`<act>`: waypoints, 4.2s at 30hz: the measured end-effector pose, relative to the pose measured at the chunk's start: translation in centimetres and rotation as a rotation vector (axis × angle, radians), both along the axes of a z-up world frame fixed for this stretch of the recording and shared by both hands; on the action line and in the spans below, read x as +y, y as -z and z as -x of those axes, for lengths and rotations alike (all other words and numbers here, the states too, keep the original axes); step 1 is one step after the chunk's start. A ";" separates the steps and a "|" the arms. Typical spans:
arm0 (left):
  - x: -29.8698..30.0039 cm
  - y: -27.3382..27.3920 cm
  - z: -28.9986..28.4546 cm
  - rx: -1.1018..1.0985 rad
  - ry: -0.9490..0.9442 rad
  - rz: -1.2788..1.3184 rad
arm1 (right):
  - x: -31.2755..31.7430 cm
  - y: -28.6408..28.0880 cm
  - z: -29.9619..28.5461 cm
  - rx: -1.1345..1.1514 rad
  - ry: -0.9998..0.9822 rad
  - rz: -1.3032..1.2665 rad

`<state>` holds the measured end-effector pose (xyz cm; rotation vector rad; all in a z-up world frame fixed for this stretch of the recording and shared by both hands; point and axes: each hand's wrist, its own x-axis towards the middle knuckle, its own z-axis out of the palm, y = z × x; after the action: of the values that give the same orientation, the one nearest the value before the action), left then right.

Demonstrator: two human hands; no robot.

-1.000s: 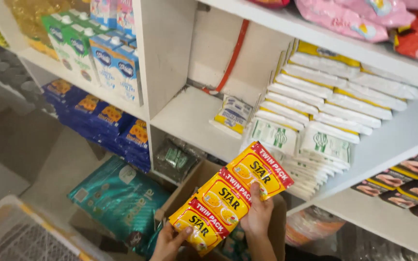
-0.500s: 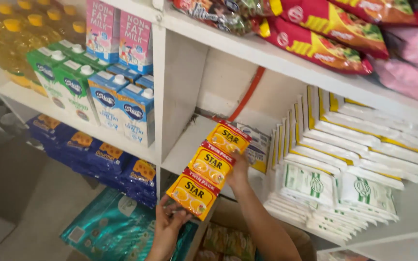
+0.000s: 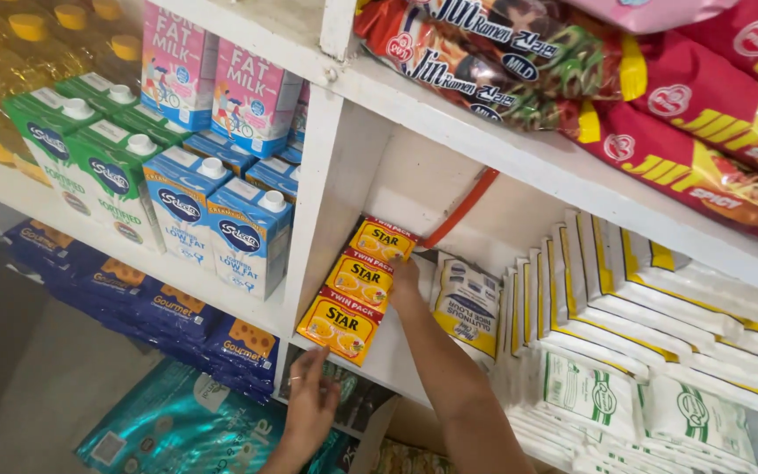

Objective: Stocking seasoning sachet packets onto grocery store shelves from a cardboard box on the floor.

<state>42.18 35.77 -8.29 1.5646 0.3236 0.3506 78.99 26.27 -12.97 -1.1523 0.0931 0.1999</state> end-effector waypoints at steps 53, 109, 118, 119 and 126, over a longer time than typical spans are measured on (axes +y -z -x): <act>-14.3 7.7 23.0 0.016 0.597 -1.102 | -37.5 10.2 39.0 0.514 -1.047 1.141; -21.5 -12.6 15.5 -0.490 0.563 -0.289 | -39.9 -23.0 46.9 -0.827 -0.014 0.163; -23.2 -13.6 20.9 -0.707 0.203 -0.573 | -42.2 -23.2 48.9 -0.692 0.003 -0.316; -23.2 -12.3 21.7 -0.720 0.197 -0.577 | -43.1 -23.3 49.2 -0.706 -0.001 -0.319; -26.9 -3.3 22.6 0.106 0.318 0.483 | -43.3 -25.3 53.5 -0.714 -0.137 -0.545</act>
<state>19.60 8.88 -5.04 1.1339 0.2153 -0.0597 25.48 -17.07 12.35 -0.6310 -0.6386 -0.0747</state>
